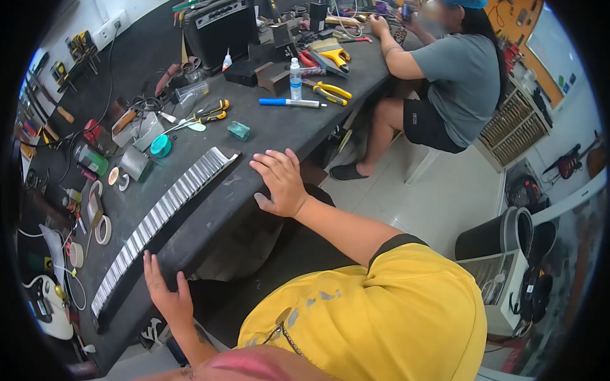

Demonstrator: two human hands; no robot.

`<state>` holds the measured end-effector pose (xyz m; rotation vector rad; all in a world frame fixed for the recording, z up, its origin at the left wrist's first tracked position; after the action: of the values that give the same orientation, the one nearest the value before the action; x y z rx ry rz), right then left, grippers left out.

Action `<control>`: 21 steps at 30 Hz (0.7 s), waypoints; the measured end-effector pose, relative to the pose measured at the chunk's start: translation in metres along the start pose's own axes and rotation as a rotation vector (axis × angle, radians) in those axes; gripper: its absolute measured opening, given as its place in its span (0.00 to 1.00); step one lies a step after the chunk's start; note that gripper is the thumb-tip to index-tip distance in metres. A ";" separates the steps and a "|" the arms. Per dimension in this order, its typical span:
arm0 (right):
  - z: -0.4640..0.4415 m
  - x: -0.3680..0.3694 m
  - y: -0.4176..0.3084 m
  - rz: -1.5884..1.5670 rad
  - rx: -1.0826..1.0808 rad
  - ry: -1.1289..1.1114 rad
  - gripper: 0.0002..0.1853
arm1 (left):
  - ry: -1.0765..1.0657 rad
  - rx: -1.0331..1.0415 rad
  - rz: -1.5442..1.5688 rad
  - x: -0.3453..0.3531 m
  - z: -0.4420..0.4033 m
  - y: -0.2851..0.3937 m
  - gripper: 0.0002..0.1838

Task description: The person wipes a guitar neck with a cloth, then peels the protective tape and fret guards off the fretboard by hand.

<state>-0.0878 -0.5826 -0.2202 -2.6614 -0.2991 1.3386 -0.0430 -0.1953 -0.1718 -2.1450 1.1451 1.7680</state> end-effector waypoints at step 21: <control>-0.022 -0.014 0.010 -0.211 -0.006 0.037 0.34 | 0.090 0.077 -0.307 0.029 -0.040 0.012 0.31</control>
<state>-0.0776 -0.5962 -0.1985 -2.5706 -0.5627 1.2251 -0.0179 -0.2388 -0.1816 -2.2316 0.8310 1.4858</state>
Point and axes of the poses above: each hand's wrist, its own z-axis away from the middle knuckle, its own x-axis out of the palm, y = z × x, the point moved 7 cm from there along -z, towards the middle knuckle, and after that the axes turned 13 degrees about -y, right-handed, at the moved point
